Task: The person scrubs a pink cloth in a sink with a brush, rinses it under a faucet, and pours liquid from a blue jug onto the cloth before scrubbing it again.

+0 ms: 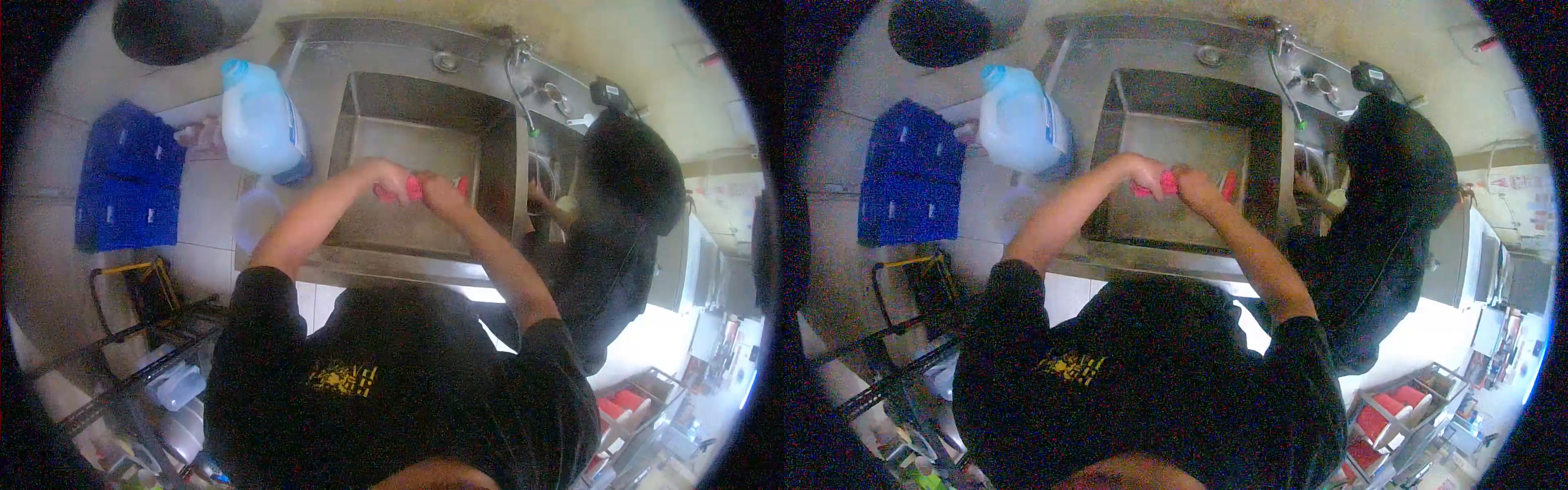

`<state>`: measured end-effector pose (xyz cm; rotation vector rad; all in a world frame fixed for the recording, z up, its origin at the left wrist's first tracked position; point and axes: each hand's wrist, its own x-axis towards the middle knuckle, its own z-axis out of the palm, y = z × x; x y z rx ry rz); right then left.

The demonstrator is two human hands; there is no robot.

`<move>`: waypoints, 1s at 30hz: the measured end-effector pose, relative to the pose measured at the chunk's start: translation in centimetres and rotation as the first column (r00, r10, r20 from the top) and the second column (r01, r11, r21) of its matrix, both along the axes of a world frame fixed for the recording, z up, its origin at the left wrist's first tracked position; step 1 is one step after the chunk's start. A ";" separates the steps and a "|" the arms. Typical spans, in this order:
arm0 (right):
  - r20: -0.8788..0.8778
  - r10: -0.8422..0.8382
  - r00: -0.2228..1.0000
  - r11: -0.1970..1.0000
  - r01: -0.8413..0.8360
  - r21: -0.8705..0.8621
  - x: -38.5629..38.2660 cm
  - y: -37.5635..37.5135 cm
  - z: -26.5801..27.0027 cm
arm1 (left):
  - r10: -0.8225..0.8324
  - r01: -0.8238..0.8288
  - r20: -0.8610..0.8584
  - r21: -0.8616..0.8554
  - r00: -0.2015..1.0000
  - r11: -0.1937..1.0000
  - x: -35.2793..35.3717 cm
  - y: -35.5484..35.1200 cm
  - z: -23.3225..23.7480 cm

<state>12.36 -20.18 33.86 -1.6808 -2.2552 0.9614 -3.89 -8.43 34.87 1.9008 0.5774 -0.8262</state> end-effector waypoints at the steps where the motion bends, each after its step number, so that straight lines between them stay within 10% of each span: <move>1: 0.120 -0.035 0.992 0.999 0.037 -0.020 -0.6 -0.4 1.3 | -0.020 0.021 -0.012 0.155 1.000 0.988 0.0 -0.7 0.5; 5: 0.301 0.050 0.952 0.985 0.003 -0.172 -0.9 0.7 2.1 | -0.124 0.009 0.132 0.647 0.983 0.762 -0.2 -3.5 1.6; 8: -0.162 0.338 0.927 0.916 -0.363 -0.170 2.0 2.6 0.2 | -0.192 -0.214 0.429 0.730 0.883 0.649 -1.0 -3.4 -2.7; 9: -0.263 0.150 0.953 0.896 -0.243 -0.372 2.5 2.6 0.0 | -0.210 -0.298 0.526 0.717 0.824 0.630 -1.2 -3.4 -2.3; 11: -0.325 -0.264 0.908 0.668 -0.071 -0.741 3.3 2.5 -0.5 | 0.186 -0.372 0.436 0.391 0.880 0.842 -0.7 -3.3 -1.5; 15: -0.306 -0.415 0.857 0.614 0.015 -0.790 4.3 2.7 -1.5 | 0.559 -0.494 0.484 -0.268 0.673 0.827 -2.7 -4.4 1.2; 21: -0.418 -0.514 0.749 0.814 0.272 -0.514 -1.5 3.3 -8.3 | 0.981 -0.785 0.193 -0.609 -0.006 0.115 -0.4 -7.1 -2.5; 24: -0.590 -0.673 0.447 0.733 0.294 -0.614 -4.5 0.5 -4.4 | 0.931 -0.679 -0.048 -0.671 -0.361 -0.298 1.0 -8.7 -0.2; 26: -0.674 -0.727 0.131 0.685 0.209 -0.698 -5.5 -0.6 -2.1 | 0.937 -0.649 -0.026 -0.715 -0.349 -0.261 1.2 -9.1 -0.6; 30: -0.714 -0.600 0.361 0.774 0.036 -0.632 -2.1 -2.0 -0.9 | 0.961 -0.714 0.275 -0.676 -0.012 0.184 -0.2 -8.3 -5.0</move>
